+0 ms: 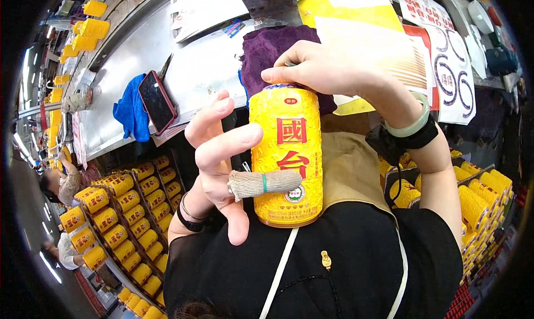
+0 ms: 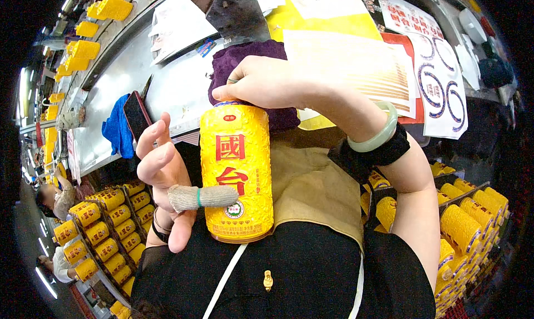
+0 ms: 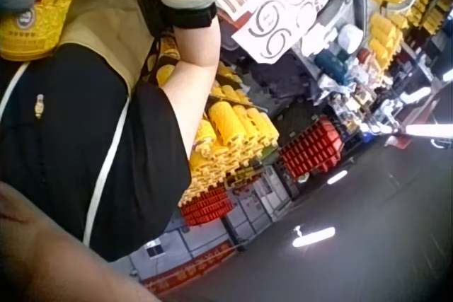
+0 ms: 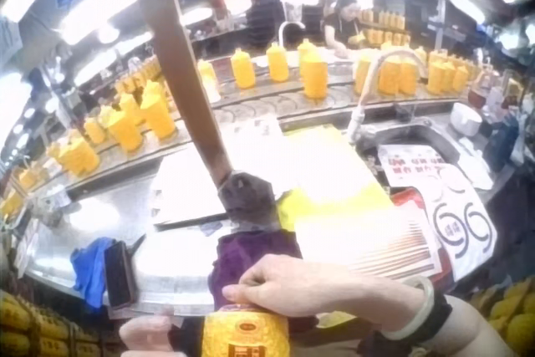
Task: Applying labels and decorative decals to textured yellow bottles at a manufacturing workstation.
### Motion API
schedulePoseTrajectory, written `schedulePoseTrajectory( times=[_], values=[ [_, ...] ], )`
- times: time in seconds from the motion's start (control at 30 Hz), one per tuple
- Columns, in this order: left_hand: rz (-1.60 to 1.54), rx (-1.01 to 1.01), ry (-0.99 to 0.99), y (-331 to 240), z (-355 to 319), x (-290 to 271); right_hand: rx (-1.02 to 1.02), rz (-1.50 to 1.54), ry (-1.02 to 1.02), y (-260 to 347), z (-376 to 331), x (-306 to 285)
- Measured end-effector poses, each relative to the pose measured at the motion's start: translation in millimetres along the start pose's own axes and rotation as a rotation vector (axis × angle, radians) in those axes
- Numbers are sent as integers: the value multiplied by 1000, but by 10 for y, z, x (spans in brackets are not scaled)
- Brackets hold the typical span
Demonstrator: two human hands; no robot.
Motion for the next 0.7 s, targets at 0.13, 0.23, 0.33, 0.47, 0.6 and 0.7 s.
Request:
schedulePoseTrajectory(
  times=[0.13, 0.23, 0.33, 0.47, 0.6, 0.7],
  values=[
    [-18, 40, -58, -6, -58, -61, 5, 7, -9, 5, -7, 7],
    [-3, 131, -90, 62, -114, -119, -3, 6, -17, 9, -4, 0],
    [28, 77, -64, 19, -67, -74, -12, 10, -4, 31, -28, 1],
    [69, -7, 93, -75, 72, 54, -69, -42, -11, 77, -14, 16],
    [0, 88, 355, -155, 266, 285, -114, -3, 2, 80, 14, 55],
    [9, 47, 552, -62, 419, 381, -164, 32, 1, 45, 28, 38]
  ],
)
Point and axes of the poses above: each hand's wrist, its own z-axis towards the middle knuckle, its own x-axis out of the palm, y = z × x, the point moved 10 cm from there along z, towards the middle knuckle, and after that the axes turned 15 degrees about z, right-handed, at the moved point
